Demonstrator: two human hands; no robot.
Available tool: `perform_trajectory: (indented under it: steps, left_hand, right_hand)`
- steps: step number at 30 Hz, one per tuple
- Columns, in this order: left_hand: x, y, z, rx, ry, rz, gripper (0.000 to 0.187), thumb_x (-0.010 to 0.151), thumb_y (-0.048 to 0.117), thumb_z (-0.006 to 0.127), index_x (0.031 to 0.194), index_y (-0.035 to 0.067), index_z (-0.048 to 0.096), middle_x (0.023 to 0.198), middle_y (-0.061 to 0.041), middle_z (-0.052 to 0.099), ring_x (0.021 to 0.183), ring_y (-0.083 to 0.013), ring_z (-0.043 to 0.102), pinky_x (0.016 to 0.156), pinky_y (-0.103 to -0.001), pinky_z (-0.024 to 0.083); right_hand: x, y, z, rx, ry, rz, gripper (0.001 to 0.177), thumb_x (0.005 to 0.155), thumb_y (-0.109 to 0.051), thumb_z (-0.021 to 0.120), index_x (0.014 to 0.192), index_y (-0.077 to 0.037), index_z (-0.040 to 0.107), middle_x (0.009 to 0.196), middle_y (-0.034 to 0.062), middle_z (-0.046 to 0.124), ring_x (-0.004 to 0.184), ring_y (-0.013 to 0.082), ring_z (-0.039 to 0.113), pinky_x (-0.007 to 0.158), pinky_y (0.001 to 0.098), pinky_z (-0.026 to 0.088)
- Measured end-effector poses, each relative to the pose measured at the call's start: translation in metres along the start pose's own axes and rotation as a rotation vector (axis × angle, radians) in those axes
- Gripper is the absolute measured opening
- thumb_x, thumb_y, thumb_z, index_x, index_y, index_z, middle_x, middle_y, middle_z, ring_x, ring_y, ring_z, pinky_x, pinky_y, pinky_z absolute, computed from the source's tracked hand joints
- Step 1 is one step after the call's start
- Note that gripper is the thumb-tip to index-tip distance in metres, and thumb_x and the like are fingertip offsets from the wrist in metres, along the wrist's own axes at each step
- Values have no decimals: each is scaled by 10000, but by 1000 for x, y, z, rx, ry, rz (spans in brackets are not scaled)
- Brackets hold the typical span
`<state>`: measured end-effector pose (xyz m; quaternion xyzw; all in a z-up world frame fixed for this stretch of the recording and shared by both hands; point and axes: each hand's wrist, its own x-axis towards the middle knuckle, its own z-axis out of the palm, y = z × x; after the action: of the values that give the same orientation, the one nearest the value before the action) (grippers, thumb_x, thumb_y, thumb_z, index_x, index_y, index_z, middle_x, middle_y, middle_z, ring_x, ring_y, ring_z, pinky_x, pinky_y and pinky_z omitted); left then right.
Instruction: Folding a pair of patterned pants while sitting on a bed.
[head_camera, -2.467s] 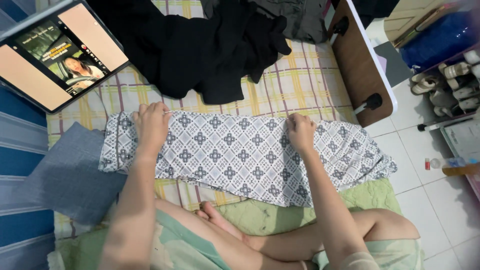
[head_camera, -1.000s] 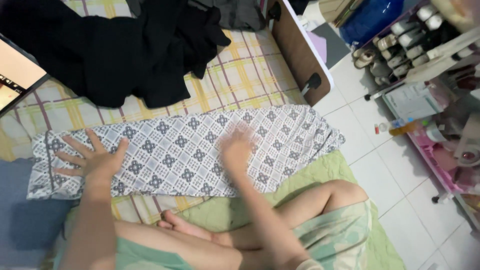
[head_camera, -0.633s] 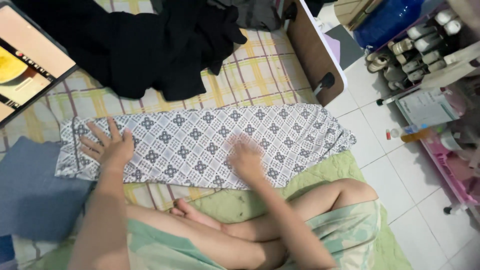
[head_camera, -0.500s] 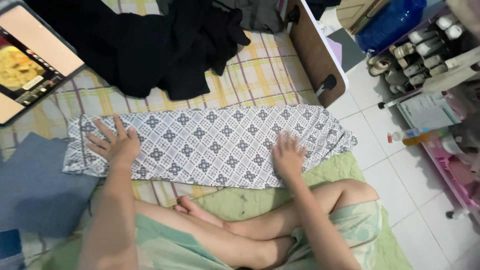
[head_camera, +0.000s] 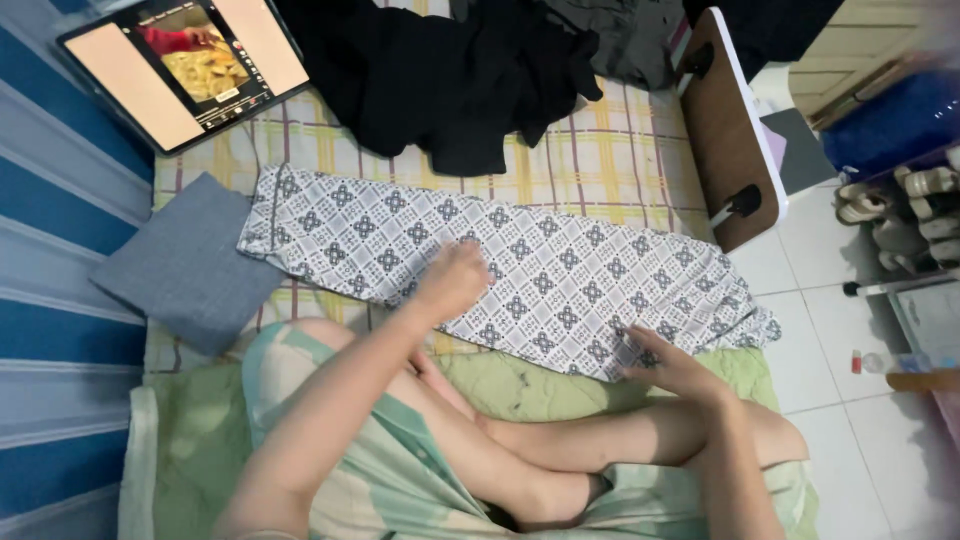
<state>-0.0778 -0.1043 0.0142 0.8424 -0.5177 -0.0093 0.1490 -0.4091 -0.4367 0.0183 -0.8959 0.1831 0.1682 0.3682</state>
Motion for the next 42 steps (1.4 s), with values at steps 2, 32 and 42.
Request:
perform_trajectory:
  steps: [2,32,42]
  left_hand:
    - [-6,39,-16,-6,169,242,237,934,281,629,934,75,746,1120,-93,670,1221,-322,575,1041,-584,421]
    - [26,69,35,-476,-132,-120,281,967,354,615,1031,91,692,911,-176,739,836,-411,705,712,-526,549]
    - [34,76,15,-475,-215,-120,316,942,406,627,1017,105,688,906,-140,747,832,-376,713,699,-501,555]
  right_hand:
    - [-10,-5,-13,-254,-65,155,882,784,-429,830,1536,-327,381,1684,68,271,1563,306,227,1231,616,245]
    - [27,12,-72,-31,319,271,357,885,-355,739,1085,-60,758,867,148,760,788,282,699,758,401,544]
    - [13,32,-71,7,152,405,343,886,-410,727,1002,-98,805,894,115,784,863,287,709,820,421,545]
